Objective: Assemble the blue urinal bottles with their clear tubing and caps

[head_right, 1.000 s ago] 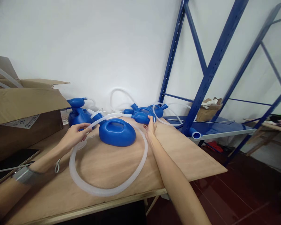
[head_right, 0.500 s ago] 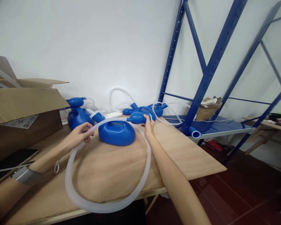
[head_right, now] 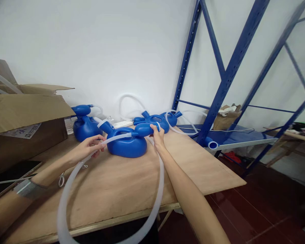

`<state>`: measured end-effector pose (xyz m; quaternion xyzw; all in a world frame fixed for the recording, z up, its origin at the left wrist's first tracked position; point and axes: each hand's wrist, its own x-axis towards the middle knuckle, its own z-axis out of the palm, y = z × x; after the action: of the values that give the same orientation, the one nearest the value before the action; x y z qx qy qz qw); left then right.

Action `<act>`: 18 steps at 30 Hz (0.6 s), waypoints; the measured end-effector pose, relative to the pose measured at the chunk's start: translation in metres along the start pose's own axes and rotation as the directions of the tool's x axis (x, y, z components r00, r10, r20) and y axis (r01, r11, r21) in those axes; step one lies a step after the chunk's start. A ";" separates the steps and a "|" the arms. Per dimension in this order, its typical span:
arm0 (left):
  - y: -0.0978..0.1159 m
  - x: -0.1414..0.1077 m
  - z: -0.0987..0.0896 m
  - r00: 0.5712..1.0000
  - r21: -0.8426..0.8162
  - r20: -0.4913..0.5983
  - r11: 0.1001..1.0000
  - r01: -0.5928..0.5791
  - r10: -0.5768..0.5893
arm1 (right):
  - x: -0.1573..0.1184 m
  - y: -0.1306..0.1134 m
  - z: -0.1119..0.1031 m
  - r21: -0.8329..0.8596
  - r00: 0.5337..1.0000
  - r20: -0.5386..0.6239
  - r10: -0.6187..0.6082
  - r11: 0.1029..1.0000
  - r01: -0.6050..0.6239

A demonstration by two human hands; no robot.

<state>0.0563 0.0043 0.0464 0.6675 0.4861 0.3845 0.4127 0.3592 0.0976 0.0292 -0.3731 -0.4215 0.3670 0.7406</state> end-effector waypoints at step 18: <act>-0.003 -0.004 -0.001 0.992 -0.008 -0.085 0.996 -0.091 0.090 | -0.028 -0.015 0.019 0.023 0.983 0.112 -0.148 0.989 0.147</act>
<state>0.0539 0.0011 0.0435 0.6694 0.4701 0.4339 0.3778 0.3351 0.0717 0.0389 -0.3138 -0.4868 0.3349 0.7432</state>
